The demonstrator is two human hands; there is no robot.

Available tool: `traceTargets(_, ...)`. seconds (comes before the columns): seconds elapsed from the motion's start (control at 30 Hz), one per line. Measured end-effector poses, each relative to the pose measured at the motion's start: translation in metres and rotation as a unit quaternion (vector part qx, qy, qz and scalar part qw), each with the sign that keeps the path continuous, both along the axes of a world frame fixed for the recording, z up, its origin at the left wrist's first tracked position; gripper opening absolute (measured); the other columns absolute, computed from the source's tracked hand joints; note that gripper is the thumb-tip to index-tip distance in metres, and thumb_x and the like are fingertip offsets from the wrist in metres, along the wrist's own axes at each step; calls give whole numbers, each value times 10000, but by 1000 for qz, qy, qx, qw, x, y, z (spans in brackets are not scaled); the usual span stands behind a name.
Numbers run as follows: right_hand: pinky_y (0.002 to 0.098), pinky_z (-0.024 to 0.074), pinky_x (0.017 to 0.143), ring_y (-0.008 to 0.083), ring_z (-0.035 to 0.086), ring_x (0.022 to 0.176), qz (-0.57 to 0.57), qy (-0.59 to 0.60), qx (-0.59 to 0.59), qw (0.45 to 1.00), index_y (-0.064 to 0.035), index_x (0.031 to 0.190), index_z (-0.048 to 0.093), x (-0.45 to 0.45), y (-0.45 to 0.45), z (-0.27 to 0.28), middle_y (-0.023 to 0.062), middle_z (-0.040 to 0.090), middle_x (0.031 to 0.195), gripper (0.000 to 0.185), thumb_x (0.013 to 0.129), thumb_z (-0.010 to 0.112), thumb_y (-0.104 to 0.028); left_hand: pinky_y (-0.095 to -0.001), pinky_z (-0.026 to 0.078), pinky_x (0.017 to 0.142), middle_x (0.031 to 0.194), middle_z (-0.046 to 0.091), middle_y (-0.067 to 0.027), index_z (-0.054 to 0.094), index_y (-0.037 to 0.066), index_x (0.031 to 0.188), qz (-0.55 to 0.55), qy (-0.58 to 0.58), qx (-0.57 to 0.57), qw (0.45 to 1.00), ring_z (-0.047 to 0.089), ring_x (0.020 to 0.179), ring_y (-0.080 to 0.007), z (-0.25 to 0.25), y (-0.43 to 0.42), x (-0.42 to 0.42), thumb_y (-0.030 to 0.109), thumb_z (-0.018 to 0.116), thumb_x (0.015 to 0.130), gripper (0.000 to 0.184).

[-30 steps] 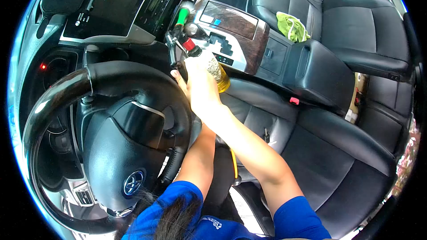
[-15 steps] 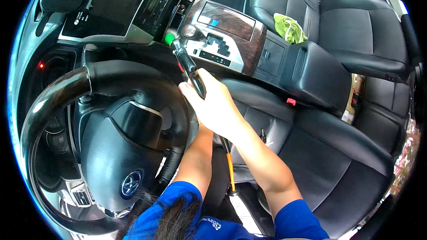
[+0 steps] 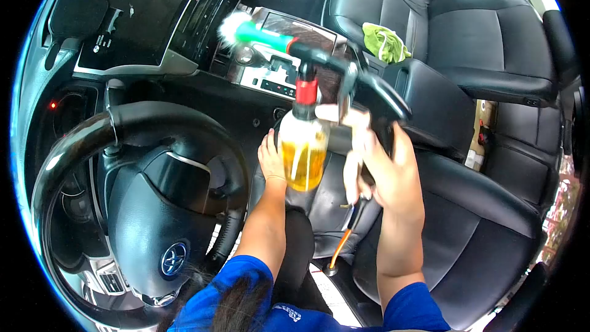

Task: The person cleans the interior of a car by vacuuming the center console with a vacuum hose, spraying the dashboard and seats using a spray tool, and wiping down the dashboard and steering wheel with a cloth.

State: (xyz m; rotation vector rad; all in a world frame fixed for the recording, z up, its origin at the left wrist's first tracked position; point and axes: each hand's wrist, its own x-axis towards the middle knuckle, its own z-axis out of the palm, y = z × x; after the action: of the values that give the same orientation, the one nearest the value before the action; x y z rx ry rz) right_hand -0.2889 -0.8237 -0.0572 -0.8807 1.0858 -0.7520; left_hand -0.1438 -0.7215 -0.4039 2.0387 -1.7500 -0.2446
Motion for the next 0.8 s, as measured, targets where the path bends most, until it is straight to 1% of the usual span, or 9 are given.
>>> traceTargets(0.03, 203, 346, 349, 90, 499, 379, -9, 17, -1, 1000, -27, 1076, 521, 1, -9, 0, 18, 537, 582, 245, 963, 544, -244, -497, 352, 983, 1404, 383, -164, 356, 97, 1395, -10, -15, -7, 1000, 418, 1213, -364, 9, -3, 0, 297, 613, 773, 702)
traceTargets(0.13, 202, 318, 341, 60, 434, 363, -25, 55, -37, 997, -21, 1049, 568, 25, -54, -17, 4, 512, 566, 258, 959, 551, -262, -511, 329, 998, 1410, 370, -185, 383, 91, 1380, -32, -4, 11, 999, 403, 1224, -378, 28, -8, -2, 225, 543, 769, 646)
traceTargets(0.17, 199, 293, 331, 50, 400, 343, -30, 68, -32, 997, -9, 1055, 602, 31, -65, -29, 2, 496, 539, 294, 966, 538, -281, -511, 329, 998, 1410, 370, -185, 383, 91, 1380, -33, -4, 9, 999, 403, 1224, -378, 29, -8, -2, 225, 543, 769, 646)
traceTargets(0.33, 197, 302, 333, 35, 408, 360, -10, 42, -37, 998, -16, 981, 617, 53, -96, -66, -17, 503, 577, 256, 944, 575, -266, -523, 315, 1007, 1404, 374, -199, 397, 64, 1351, -34, -7, 20, 999, 387, 1237, -389, 14, -4, 0, 242, 541, 761, 633)
traceTargets(0.4, 197, 298, 326, 31, 397, 355, -13, 29, -27, 999, -24, 889, 599, 64, -101, -71, -26, 496, 571, 256, 949, 564, -271, -528, 314, 1007, 1404, 368, -211, 407, 39, 1321, -33, -13, 50, 998, 387, 1236, -397, 13, -3, -1, 245, 538, 757, 615)
traceTargets(0.43, 197, 298, 326, 31, 397, 355, -13, 28, -28, 999, -24, 889, 599, 66, -105, -74, -26, 496, 571, 256, 949, 564, -271, -528, 314, 1007, 1404, 368, -211, 407, 39, 1321, -34, -14, 49, 998, 387, 1236, -397, 12, -4, 0, 245, 538, 757, 615)
traceTargets(0.53, 192, 279, 325, 20, 375, 353, -16, 49, -47, 998, -50, 811, 550, 69, -110, -82, -37, 481, 566, 258, 949, 562, -267, -523, 325, 1001, 1394, 376, -211, 409, 56, 1331, -37, -6, 12, 999, 397, 1227, -397, 17, -4, 0, 244, 539, 760, 615)
traceTargets(0.67, 202, 258, 331, 17, 342, 356, -57, 63, -64, 994, -56, 809, 553, 78, -110, -86, -42, 476, 564, 251, 941, 575, -268, -518, 326, 1002, 1397, 376, -201, 398, 72, 1354, -36, 9, 11, 999, 399, 1227, -391, 26, -8, 0, 238, 539, 763, 630)
traceTargets(0.8, 207, 261, 333, 21, 343, 362, -38, 76, -90, 992, -52, 809, 552, 76, -111, -92, -39, 475, 566, 248, 941, 571, -261, -517, 321, 1009, 1406, 368, -191, 391, 83, 1373, -36, 3, 25, 999, 394, 1233, -383, 28, -7, 1, 233, 539, 767, 642)
